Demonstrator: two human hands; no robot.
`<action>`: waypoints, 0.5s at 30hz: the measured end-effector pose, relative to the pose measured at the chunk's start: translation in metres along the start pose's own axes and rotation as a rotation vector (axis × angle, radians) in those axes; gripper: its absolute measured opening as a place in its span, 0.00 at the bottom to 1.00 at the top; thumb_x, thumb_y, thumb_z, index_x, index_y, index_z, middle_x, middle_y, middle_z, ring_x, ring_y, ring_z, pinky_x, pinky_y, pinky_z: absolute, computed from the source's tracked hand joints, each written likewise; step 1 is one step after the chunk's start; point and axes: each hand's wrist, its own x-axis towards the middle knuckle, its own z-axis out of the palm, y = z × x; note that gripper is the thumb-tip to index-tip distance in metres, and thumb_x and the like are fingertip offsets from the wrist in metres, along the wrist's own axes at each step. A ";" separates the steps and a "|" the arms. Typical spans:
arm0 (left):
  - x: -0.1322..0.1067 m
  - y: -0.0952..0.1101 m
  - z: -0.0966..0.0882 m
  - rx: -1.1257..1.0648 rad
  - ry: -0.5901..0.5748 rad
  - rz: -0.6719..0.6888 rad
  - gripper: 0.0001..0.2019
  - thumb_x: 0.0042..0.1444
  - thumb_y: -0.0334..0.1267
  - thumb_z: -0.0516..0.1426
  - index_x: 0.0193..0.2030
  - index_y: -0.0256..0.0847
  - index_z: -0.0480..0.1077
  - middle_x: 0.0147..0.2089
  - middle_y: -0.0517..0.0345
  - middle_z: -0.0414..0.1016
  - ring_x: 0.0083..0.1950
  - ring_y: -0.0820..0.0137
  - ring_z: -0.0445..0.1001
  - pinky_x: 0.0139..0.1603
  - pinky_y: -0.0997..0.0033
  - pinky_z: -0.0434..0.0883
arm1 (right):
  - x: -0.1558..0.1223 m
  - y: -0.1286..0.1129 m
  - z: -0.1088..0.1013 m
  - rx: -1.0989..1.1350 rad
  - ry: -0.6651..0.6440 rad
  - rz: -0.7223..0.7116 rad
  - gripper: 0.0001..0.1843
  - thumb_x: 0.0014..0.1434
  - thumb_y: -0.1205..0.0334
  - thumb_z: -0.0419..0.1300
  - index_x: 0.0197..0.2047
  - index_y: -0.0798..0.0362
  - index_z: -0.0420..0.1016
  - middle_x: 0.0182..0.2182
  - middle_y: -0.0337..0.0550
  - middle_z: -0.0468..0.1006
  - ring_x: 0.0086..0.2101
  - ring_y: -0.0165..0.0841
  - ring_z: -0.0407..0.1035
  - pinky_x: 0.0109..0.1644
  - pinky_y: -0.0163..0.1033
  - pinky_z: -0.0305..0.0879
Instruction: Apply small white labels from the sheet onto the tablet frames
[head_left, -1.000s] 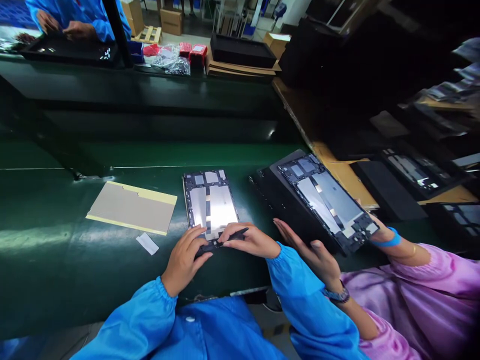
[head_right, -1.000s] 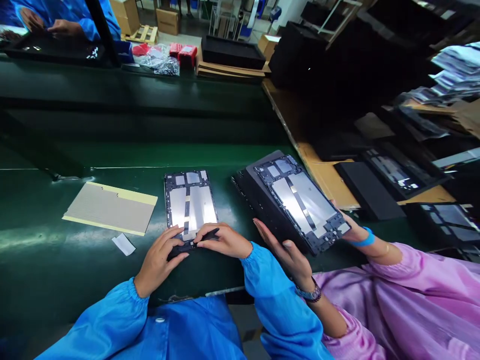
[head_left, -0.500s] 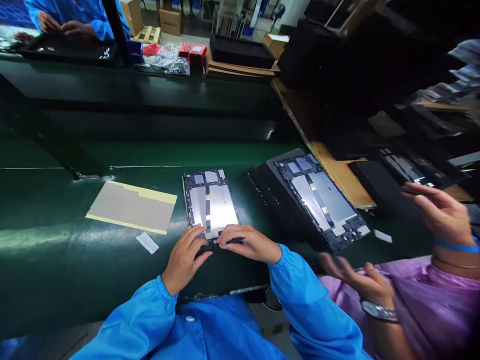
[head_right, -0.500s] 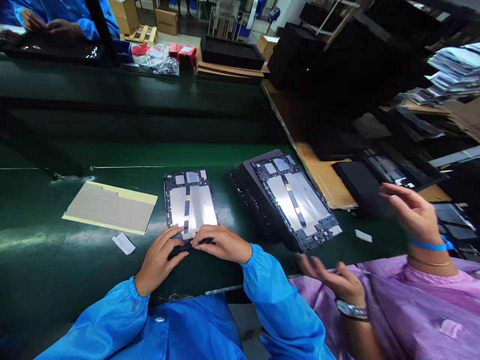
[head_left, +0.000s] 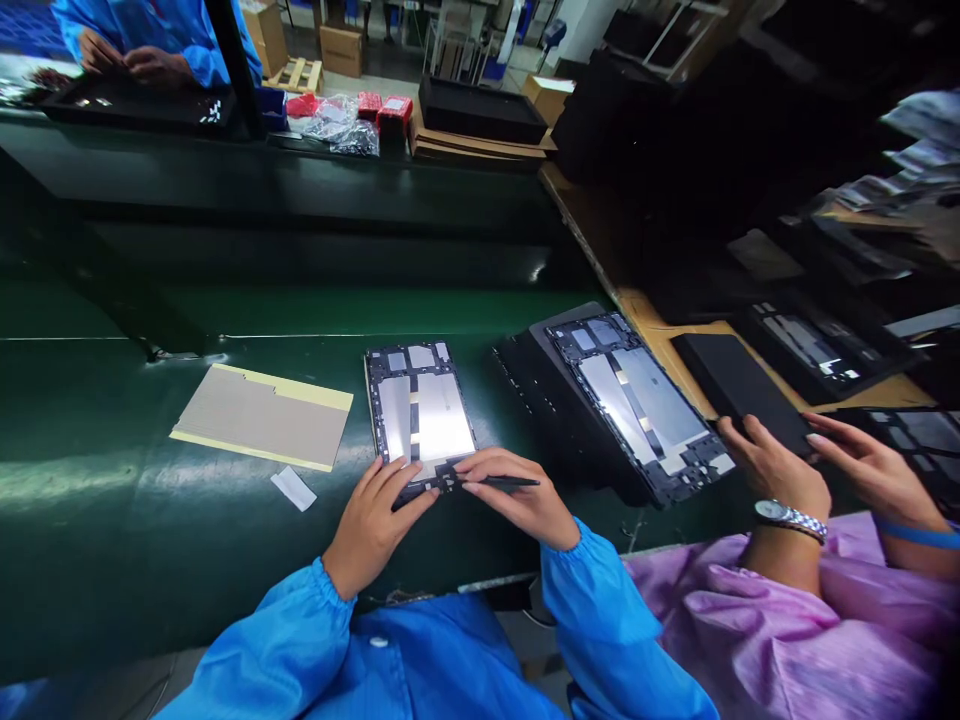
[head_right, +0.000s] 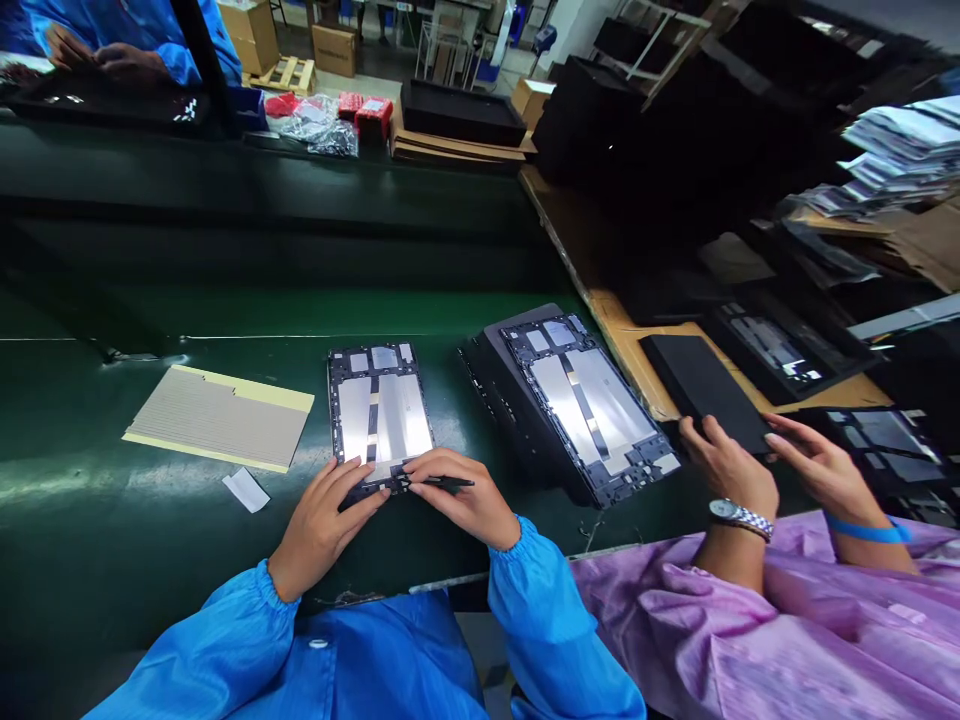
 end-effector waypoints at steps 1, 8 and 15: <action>0.000 0.001 0.001 0.004 -0.021 -0.005 0.18 0.66 0.29 0.55 0.59 0.52 0.72 0.63 0.51 0.72 0.68 0.56 0.68 0.68 0.41 0.65 | -0.002 0.003 0.000 0.004 0.056 0.029 0.03 0.64 0.63 0.65 0.40 0.51 0.80 0.38 0.49 0.84 0.41 0.39 0.79 0.45 0.44 0.78; -0.001 0.019 -0.001 -0.019 -0.094 -0.059 0.24 0.61 0.31 0.60 0.64 0.49 0.68 0.68 0.45 0.66 0.70 0.51 0.64 0.66 0.38 0.66 | 0.010 0.012 0.016 0.184 0.437 0.235 0.07 0.60 0.56 0.69 0.35 0.50 0.79 0.36 0.45 0.84 0.39 0.38 0.80 0.44 0.43 0.79; -0.016 -0.079 -0.073 0.167 0.192 -0.349 0.16 0.67 0.36 0.53 0.61 0.45 0.69 0.66 0.46 0.70 0.69 0.57 0.66 0.69 0.43 0.62 | 0.100 0.000 0.077 0.262 0.191 0.262 0.11 0.58 0.53 0.69 0.39 0.51 0.80 0.39 0.46 0.84 0.40 0.39 0.79 0.46 0.44 0.78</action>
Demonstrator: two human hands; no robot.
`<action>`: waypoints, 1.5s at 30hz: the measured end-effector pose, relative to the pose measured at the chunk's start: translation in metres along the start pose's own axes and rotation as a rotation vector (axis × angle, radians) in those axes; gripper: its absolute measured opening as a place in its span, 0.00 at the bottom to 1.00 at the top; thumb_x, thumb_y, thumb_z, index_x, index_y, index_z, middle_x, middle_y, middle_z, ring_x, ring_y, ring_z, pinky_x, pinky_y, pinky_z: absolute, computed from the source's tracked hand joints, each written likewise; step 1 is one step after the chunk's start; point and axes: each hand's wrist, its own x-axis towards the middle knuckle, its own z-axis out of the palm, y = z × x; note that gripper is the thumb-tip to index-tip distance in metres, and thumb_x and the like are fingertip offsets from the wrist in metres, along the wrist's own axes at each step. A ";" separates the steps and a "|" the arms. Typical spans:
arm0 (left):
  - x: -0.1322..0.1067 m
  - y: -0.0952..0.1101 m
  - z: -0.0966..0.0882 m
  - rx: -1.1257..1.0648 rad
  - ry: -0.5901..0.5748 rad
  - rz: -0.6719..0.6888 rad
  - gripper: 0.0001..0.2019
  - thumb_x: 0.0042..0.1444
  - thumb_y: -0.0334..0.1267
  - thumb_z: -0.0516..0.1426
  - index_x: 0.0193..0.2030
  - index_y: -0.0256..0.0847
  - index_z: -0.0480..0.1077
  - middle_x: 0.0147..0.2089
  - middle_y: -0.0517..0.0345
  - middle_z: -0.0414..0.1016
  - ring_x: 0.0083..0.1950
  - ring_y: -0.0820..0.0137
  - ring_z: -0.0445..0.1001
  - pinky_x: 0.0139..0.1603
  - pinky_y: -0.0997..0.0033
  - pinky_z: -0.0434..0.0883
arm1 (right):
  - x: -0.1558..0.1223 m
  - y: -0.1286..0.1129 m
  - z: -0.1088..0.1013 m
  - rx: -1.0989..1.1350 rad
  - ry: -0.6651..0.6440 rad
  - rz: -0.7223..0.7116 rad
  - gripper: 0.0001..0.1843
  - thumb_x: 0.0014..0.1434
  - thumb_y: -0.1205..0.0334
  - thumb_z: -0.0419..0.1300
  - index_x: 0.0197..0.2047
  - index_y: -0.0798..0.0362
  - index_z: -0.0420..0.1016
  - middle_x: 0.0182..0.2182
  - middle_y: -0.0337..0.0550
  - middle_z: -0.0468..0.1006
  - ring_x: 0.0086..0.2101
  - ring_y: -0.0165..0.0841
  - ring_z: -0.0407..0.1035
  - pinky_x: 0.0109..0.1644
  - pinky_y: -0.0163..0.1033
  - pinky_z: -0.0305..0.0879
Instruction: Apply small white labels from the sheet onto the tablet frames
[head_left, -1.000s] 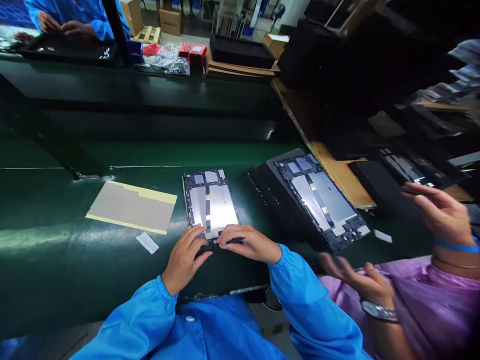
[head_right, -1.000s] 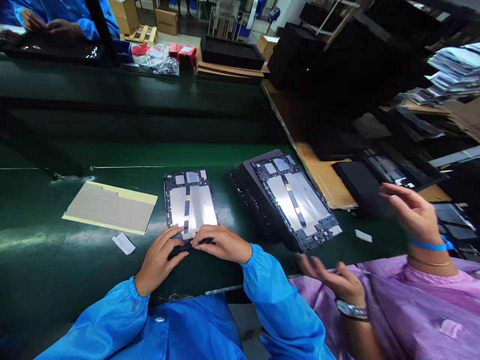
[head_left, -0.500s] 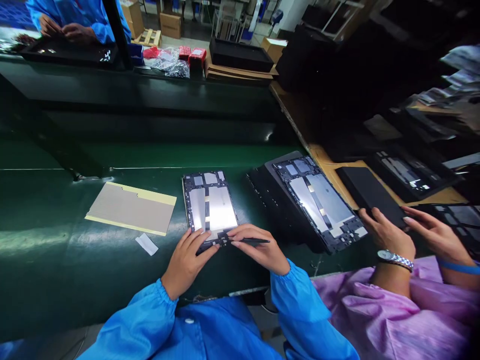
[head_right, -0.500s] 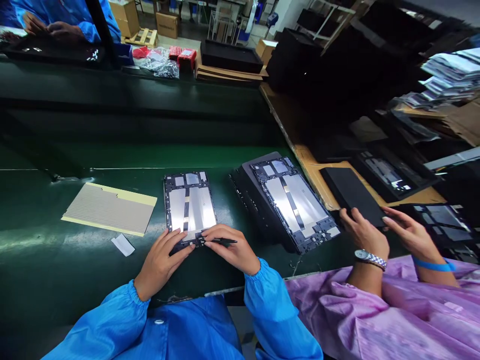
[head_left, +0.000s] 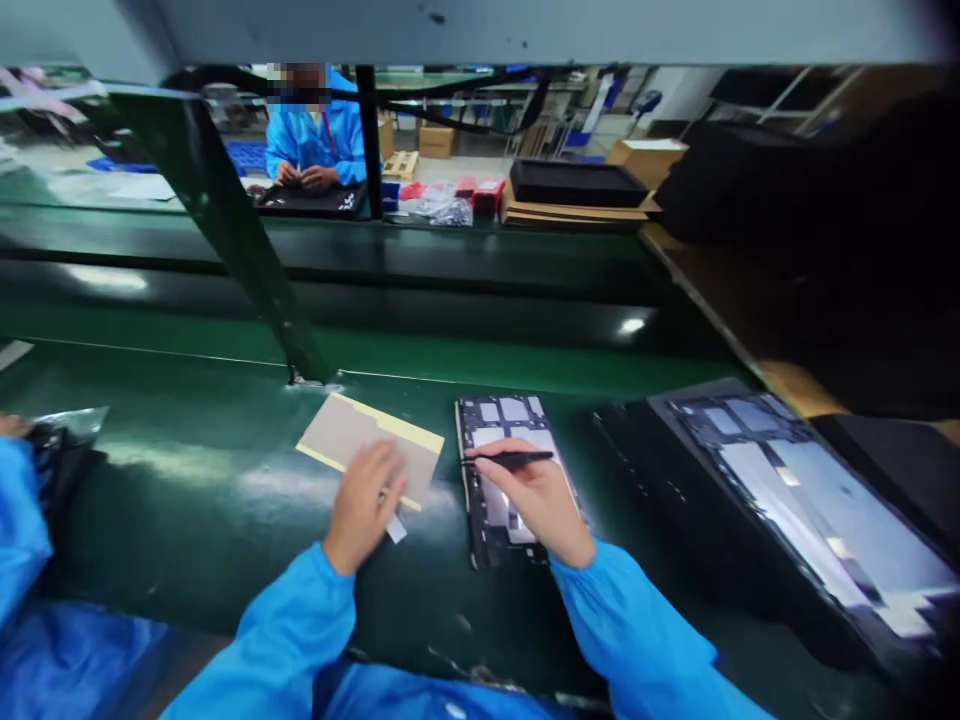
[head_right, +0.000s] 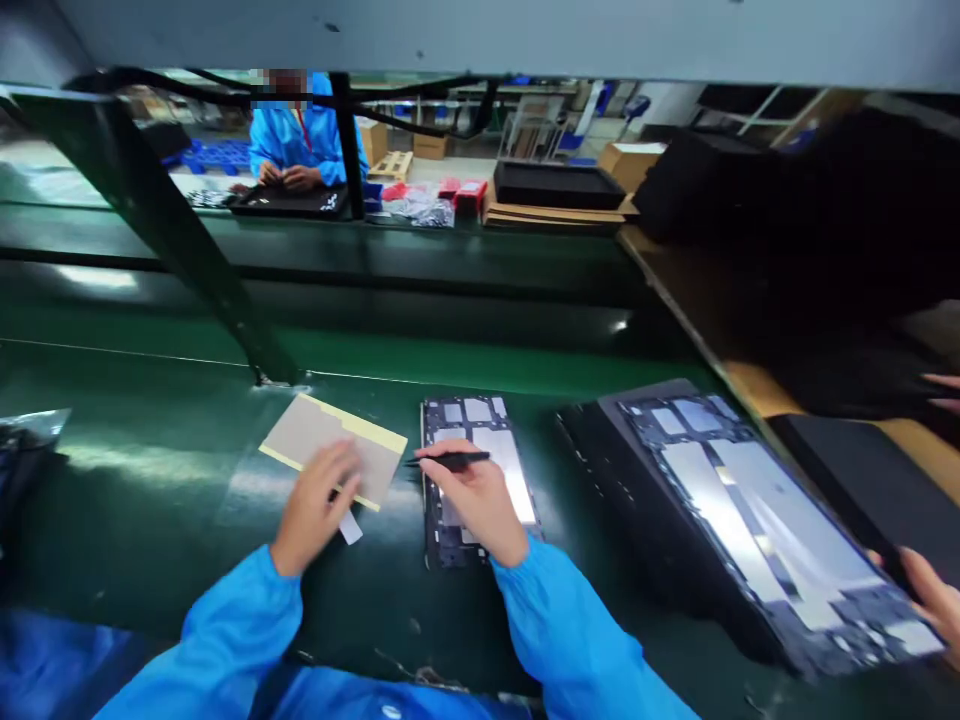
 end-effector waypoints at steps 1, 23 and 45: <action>0.006 -0.022 -0.007 0.059 0.004 -0.063 0.17 0.67 0.38 0.54 0.61 0.44 0.69 0.68 0.45 0.67 0.70 0.54 0.64 0.69 0.40 0.60 | 0.017 0.004 0.019 0.013 -0.065 0.014 0.12 0.57 0.53 0.69 0.39 0.52 0.79 0.38 0.46 0.83 0.39 0.39 0.79 0.46 0.44 0.78; 0.014 -0.080 -0.008 0.120 -0.137 -0.172 0.16 0.64 0.42 0.58 0.57 0.45 0.72 0.69 0.46 0.65 0.71 0.49 0.62 0.68 0.34 0.58 | 0.102 0.032 0.105 0.162 -0.203 0.193 0.20 0.46 0.48 0.74 0.33 0.52 0.74 0.30 0.43 0.81 0.33 0.37 0.78 0.43 0.44 0.78; -0.017 0.075 0.043 -0.037 -0.245 0.376 0.14 0.65 0.31 0.55 0.57 0.41 0.69 0.69 0.45 0.64 0.66 0.54 0.67 0.61 0.51 0.73 | -0.113 0.039 -0.071 0.087 0.310 0.038 0.07 0.60 0.57 0.68 0.39 0.49 0.77 0.37 0.44 0.85 0.41 0.40 0.81 0.52 0.49 0.76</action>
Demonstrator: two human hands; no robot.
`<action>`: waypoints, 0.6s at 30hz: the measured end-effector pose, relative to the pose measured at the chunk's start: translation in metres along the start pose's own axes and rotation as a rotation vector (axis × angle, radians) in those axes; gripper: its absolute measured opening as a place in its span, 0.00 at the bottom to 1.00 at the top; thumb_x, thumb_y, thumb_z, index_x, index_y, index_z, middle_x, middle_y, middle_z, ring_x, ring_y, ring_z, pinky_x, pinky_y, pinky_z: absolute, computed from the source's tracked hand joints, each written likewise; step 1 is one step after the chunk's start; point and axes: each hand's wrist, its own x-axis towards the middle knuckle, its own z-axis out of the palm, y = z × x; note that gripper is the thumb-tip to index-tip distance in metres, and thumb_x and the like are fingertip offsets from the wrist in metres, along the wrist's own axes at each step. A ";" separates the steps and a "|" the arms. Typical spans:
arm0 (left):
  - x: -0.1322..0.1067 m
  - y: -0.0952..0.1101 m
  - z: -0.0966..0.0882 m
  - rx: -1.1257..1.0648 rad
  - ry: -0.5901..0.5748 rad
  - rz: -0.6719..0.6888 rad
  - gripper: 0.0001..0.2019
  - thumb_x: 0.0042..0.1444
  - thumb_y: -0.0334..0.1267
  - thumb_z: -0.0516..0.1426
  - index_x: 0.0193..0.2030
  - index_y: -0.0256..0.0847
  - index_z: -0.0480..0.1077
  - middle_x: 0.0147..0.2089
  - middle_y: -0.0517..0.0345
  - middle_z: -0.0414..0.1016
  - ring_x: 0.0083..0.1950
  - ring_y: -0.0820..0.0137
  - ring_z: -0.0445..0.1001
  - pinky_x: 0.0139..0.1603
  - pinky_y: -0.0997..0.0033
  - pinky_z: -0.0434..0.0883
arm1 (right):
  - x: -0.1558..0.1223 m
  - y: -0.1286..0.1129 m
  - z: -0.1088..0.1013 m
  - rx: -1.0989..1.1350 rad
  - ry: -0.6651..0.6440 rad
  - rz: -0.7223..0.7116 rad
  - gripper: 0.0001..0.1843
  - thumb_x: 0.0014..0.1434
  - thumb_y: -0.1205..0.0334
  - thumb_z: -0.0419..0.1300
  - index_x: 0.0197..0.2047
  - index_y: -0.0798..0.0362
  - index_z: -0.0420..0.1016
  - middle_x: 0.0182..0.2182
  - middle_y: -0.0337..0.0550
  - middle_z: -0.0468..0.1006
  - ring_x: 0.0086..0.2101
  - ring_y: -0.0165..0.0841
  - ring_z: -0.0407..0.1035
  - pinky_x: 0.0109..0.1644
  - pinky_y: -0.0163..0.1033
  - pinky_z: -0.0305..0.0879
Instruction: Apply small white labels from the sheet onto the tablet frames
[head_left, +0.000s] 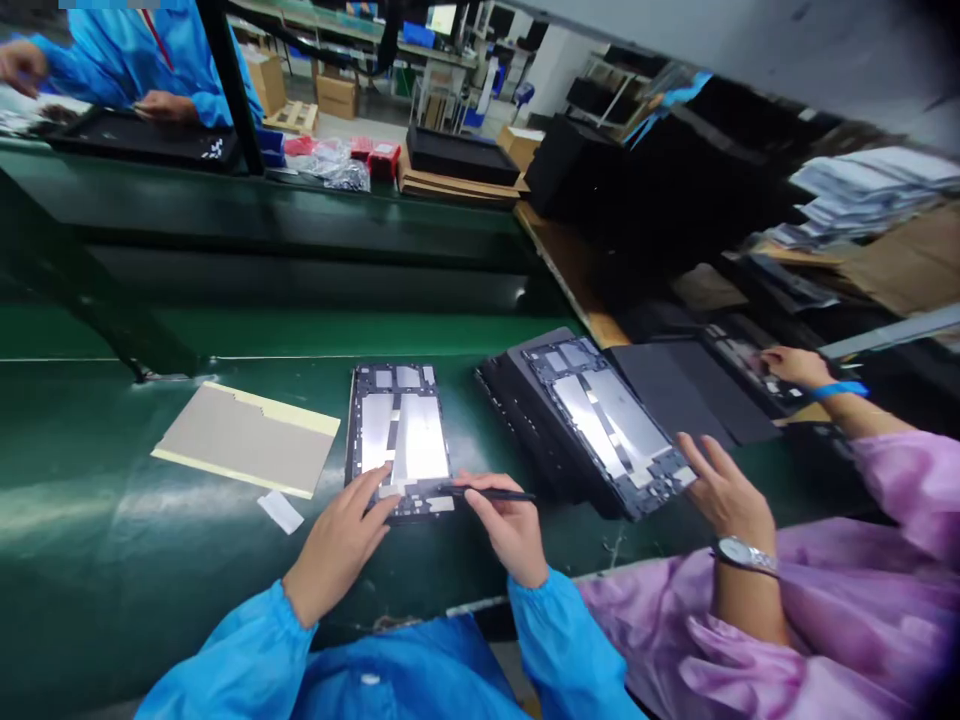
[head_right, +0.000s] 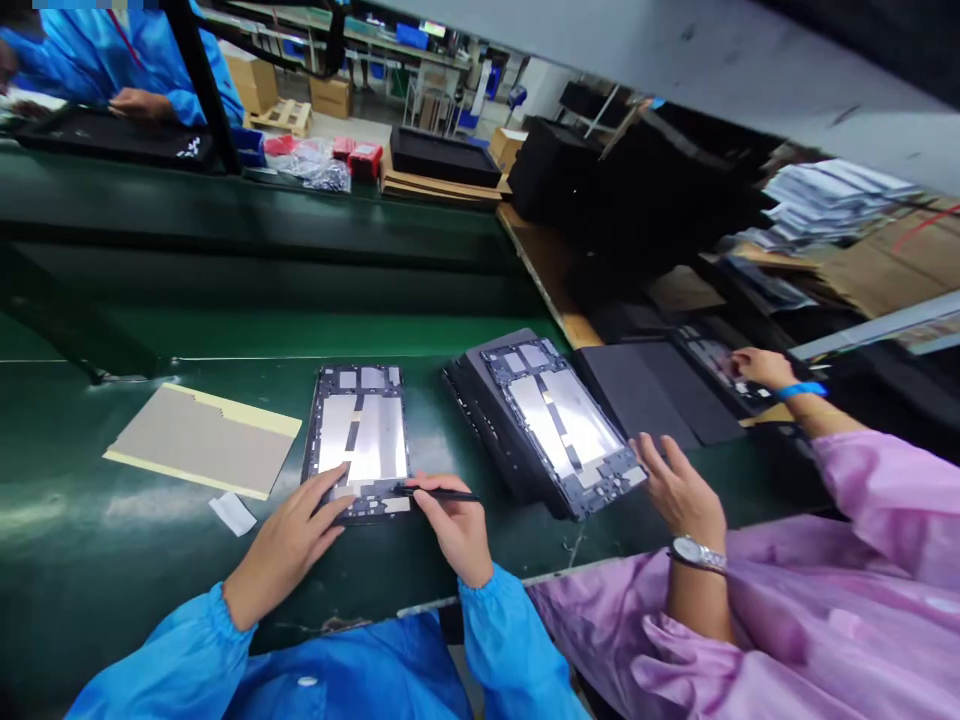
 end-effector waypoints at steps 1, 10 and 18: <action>0.000 0.002 -0.001 -0.007 0.017 0.014 0.14 0.65 0.33 0.56 0.57 0.40 0.69 0.68 0.44 0.65 0.67 0.53 0.66 0.63 0.49 0.72 | 0.004 -0.005 -0.003 -0.063 -0.081 -0.048 0.05 0.61 0.59 0.68 0.39 0.49 0.78 0.38 0.45 0.85 0.42 0.39 0.80 0.52 0.48 0.76; 0.016 0.024 0.022 -0.099 0.149 -0.073 0.09 0.65 0.36 0.57 0.51 0.40 0.70 0.54 0.46 0.75 0.54 0.59 0.74 0.52 0.58 0.76 | 0.041 -0.012 -0.005 -0.169 -0.621 -0.051 0.07 0.64 0.57 0.65 0.42 0.52 0.78 0.39 0.47 0.84 0.41 0.36 0.80 0.46 0.40 0.76; 0.016 0.022 0.019 -0.145 0.161 -0.068 0.05 0.65 0.36 0.57 0.46 0.41 0.70 0.51 0.49 0.75 0.52 0.61 0.75 0.52 0.59 0.75 | 0.043 -0.016 -0.007 -0.260 -0.685 -0.104 0.08 0.66 0.56 0.63 0.42 0.52 0.77 0.39 0.47 0.83 0.41 0.36 0.79 0.47 0.40 0.75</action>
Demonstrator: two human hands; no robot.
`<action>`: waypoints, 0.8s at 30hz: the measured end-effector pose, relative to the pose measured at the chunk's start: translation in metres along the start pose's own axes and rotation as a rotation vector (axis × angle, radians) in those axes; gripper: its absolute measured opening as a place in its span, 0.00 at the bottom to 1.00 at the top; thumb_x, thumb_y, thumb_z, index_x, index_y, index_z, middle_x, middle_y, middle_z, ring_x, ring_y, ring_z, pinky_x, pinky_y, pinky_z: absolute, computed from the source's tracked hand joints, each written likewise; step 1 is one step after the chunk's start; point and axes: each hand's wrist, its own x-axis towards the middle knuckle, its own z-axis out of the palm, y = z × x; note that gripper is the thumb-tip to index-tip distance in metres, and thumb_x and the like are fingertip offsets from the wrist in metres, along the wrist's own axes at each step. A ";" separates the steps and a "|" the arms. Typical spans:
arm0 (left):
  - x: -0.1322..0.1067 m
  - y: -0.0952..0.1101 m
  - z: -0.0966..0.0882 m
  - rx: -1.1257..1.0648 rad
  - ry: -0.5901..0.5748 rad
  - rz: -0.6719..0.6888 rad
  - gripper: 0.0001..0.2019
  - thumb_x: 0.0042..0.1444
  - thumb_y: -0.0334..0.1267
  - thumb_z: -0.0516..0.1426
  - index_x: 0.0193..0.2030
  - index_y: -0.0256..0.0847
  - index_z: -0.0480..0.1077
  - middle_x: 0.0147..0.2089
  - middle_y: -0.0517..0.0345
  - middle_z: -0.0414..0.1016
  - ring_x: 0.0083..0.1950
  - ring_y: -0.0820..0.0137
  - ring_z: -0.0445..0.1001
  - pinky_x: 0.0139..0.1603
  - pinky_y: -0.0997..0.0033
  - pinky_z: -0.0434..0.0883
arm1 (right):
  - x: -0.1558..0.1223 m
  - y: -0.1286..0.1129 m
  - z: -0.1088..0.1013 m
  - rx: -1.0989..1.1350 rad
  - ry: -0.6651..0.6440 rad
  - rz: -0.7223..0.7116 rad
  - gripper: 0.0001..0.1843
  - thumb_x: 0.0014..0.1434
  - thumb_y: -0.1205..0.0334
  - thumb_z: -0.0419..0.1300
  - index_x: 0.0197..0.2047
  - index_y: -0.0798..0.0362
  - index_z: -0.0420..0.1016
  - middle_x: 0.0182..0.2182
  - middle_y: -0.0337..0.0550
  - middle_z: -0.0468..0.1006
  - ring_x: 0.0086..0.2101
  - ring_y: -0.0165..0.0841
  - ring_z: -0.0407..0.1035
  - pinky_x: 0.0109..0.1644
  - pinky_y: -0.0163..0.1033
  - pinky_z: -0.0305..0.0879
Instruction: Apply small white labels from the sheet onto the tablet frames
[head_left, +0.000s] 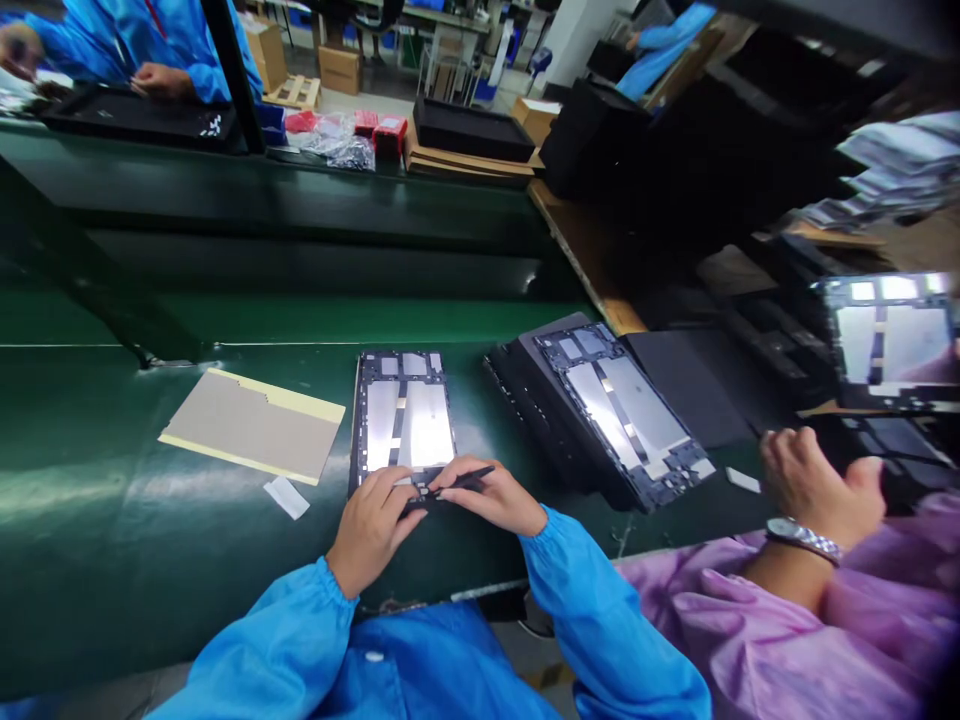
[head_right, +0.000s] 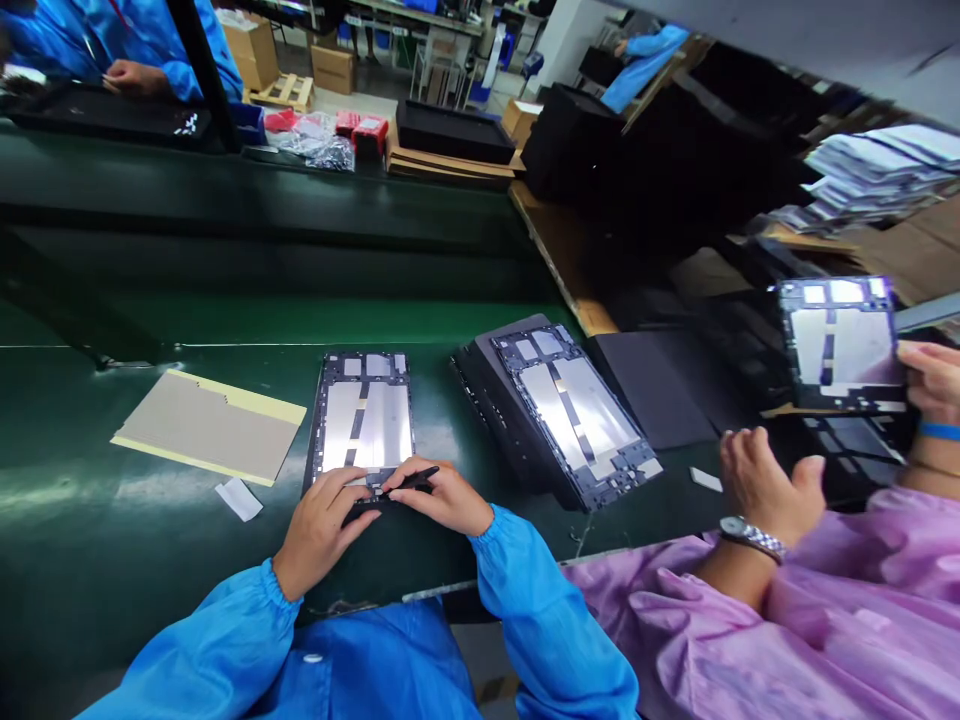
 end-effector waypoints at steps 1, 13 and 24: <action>0.000 0.000 0.000 -0.003 0.000 0.000 0.04 0.65 0.35 0.57 0.46 0.41 0.70 0.51 0.49 0.75 0.52 0.61 0.75 0.52 0.59 0.75 | 0.000 0.000 0.000 -0.006 -0.005 -0.002 0.08 0.66 0.56 0.63 0.42 0.52 0.77 0.39 0.47 0.83 0.41 0.36 0.79 0.47 0.40 0.75; 0.000 0.001 0.000 -0.007 0.002 -0.003 0.03 0.65 0.35 0.58 0.44 0.41 0.69 0.51 0.49 0.75 0.52 0.61 0.75 0.51 0.59 0.75 | 0.002 -0.005 0.000 -0.079 -0.028 -0.039 0.08 0.67 0.57 0.62 0.42 0.52 0.77 0.38 0.47 0.83 0.40 0.36 0.79 0.47 0.41 0.75; -0.001 -0.001 -0.002 0.075 -0.014 0.072 0.08 0.66 0.33 0.56 0.49 0.41 0.73 0.52 0.48 0.75 0.54 0.60 0.75 0.52 0.57 0.77 | -0.008 -0.010 0.003 0.020 0.212 -0.030 0.07 0.64 0.56 0.65 0.40 0.49 0.78 0.37 0.47 0.83 0.40 0.39 0.78 0.47 0.46 0.75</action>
